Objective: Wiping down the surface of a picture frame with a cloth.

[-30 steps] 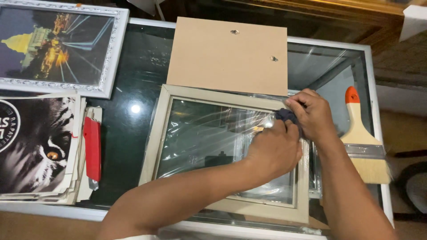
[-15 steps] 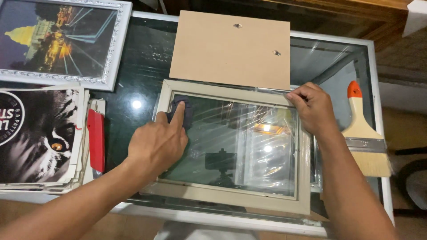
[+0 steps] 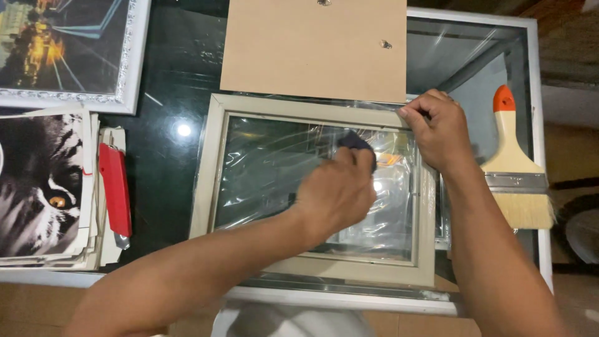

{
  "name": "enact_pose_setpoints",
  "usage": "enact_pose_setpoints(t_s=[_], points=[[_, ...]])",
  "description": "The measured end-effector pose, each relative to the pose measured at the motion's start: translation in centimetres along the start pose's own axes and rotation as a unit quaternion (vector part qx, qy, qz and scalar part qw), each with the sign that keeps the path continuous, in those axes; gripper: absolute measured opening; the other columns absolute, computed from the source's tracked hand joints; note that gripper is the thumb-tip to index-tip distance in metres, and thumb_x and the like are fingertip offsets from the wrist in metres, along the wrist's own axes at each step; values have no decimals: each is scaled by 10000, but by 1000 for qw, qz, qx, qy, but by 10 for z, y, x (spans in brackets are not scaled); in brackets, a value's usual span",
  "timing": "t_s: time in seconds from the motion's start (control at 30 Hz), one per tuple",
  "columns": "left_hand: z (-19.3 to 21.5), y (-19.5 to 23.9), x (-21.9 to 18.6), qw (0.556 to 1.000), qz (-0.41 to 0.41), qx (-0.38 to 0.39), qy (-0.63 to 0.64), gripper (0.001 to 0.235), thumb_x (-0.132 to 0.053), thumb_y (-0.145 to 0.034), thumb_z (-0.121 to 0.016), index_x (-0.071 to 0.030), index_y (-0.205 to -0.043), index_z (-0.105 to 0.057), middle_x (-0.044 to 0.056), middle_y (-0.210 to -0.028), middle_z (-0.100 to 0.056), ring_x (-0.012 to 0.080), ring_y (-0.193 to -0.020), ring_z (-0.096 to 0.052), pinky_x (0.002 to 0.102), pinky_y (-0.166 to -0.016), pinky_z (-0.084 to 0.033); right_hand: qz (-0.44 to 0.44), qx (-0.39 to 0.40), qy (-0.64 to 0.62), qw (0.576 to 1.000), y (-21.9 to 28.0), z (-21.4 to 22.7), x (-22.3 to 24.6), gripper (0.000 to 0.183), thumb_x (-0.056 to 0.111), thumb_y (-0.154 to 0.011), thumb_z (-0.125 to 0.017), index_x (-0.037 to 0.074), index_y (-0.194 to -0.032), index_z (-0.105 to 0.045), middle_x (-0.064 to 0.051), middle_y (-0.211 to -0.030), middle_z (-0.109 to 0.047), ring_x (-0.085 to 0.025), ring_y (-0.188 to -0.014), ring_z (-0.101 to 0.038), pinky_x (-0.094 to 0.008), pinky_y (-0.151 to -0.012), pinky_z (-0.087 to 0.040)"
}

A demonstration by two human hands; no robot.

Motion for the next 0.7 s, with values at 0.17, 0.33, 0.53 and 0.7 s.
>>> enact_pose_setpoints(t_s=[0.17, 0.33, 0.53, 0.7], points=[[-37, -28, -68, 997, -20, -70, -8, 445, -311, -845, -492, 95, -989, -600, 135, -706, -478, 351, -471, -581, 503, -369, -475, 16, 4, 4, 1000, 0, -3, -17, 110, 155, -1038, -745, 90, -949, -749, -124, -840, -617, -359, -877, -610, -440, -874, -461], [-22, -30, -67, 993, 8, -110, 37, 424, -281, -816, -556, 101, -987, -621, 139, -678, -478, 352, -461, -570, 498, -372, -469, 21, 14, 8, 1000, 1, 2, -6, 142, 156, -1050, -744, 50, -956, -738, -182, -853, -613, -407, -876, -601, -474, -868, -461], [18, -1, 6, 999, 19, -37, 19, 425, -302, -801, -637, 68, -1011, -637, 157, -731, -561, 370, -495, -645, 519, -379, -510, 3, 16, -9, 1000, 4, 2, -7, 137, 162, -1058, -753, 59, -969, -736, -152, -860, -605, -369, -906, -610, -444, -897, -465], [68, 27, 117, 974, 163, 126, -96, 382, -385, -954, -554, -41, -1101, -630, 113, -874, -605, 383, -590, -730, 518, -482, -582, 3, 6, -21, 1000, 6, 3, 2, 104, 117, -1053, -756, 45, -979, -742, -166, -877, -615, -381, -904, -612, -448, -900, -460]])
Point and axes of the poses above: each hand's wrist, its own y-axis away from the middle knuckle, its own z-axis out of the back of the hand, x = y × z, the point moved 4 cm from there along -y, towards the middle knuckle
